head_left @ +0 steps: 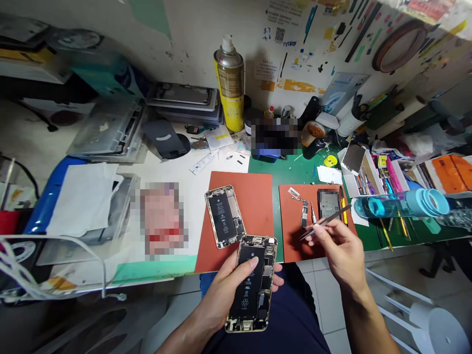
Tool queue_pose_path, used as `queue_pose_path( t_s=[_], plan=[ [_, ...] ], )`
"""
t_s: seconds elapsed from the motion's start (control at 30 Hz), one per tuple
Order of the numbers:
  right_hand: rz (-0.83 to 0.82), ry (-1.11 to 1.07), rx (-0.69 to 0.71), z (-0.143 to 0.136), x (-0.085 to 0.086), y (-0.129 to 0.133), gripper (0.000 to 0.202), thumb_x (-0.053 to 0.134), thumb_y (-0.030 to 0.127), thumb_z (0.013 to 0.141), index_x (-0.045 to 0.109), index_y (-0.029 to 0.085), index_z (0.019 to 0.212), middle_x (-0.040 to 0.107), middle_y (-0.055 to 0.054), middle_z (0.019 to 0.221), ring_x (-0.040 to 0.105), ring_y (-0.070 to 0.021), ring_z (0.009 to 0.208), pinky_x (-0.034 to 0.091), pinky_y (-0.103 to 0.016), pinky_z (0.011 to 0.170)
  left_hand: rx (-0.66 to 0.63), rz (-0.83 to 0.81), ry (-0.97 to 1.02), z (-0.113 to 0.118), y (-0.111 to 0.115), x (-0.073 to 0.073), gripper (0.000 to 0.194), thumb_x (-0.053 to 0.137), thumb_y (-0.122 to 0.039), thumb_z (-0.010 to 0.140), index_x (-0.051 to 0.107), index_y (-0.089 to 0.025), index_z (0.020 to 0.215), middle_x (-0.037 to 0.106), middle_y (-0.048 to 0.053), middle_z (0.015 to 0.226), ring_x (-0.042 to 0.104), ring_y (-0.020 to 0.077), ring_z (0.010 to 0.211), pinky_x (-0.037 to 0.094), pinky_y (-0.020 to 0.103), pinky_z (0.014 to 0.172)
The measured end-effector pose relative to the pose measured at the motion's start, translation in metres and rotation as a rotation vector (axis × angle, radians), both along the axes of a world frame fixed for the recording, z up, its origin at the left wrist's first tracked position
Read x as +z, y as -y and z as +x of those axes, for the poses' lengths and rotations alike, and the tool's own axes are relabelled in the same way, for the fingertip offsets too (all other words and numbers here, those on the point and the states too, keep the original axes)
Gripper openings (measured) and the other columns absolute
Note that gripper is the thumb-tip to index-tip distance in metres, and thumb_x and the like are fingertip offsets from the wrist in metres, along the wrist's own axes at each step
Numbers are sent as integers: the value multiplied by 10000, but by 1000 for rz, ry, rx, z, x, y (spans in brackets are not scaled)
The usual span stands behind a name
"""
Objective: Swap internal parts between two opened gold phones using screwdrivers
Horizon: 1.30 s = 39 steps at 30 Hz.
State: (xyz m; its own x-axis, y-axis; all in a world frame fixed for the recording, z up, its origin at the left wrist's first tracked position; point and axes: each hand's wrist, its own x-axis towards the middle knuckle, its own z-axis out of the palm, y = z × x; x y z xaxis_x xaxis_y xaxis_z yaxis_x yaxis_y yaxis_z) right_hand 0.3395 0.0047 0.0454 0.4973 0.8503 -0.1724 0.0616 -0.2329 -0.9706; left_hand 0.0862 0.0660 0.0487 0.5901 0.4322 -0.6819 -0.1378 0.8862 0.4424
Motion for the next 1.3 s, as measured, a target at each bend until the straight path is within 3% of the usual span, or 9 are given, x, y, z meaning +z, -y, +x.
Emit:
queue_pose_path(
  t_s=[0.1,0.2,0.33,0.63,1.0,1.3],
  plan=[
    [113,-327,57,-7,15,-9,235,852,435,976,732,272,1095,837,-55,998,784,-201,755,673,-342,703,-63,-4,-46,-1,0,1,592,868,-561,892,695,-130,1259,835,218,1115,843,346,938,660,440,873],
    [107,-443,181,-19,21,-21,213,873,369,970,729,260,1082,833,-43,981,787,-177,788,663,-318,743,-132,-13,-64,-2,0,0,652,881,-606,867,698,-129,1271,836,218,1119,846,343,928,669,428,844],
    [90,-425,259,-32,22,-32,205,870,379,974,722,237,980,813,-25,894,794,-186,858,653,-334,828,-193,2,-66,-5,3,-3,705,878,-675,842,697,-145,1269,836,214,1132,849,343,934,675,409,808],
    [19,-359,333,-39,20,-33,254,846,430,985,695,234,929,778,-12,861,743,-175,779,625,-328,762,-251,31,-81,-6,1,-5,723,859,-727,833,693,-158,1247,836,202,1140,848,319,930,674,377,789],
    [-34,-233,356,-37,19,-32,281,823,452,992,713,229,862,779,-38,884,748,-193,803,609,-320,754,-196,75,23,-6,7,-13,704,847,-719,849,647,-171,1242,834,188,1097,850,299,872,648,348,737],
    [-86,-225,383,-35,14,-32,260,824,469,992,729,234,935,782,-38,882,716,-186,800,595,-322,749,-219,104,17,-8,7,-17,680,805,-713,893,637,-174,1273,829,188,1128,842,271,864,644,332,723]
  ],
)
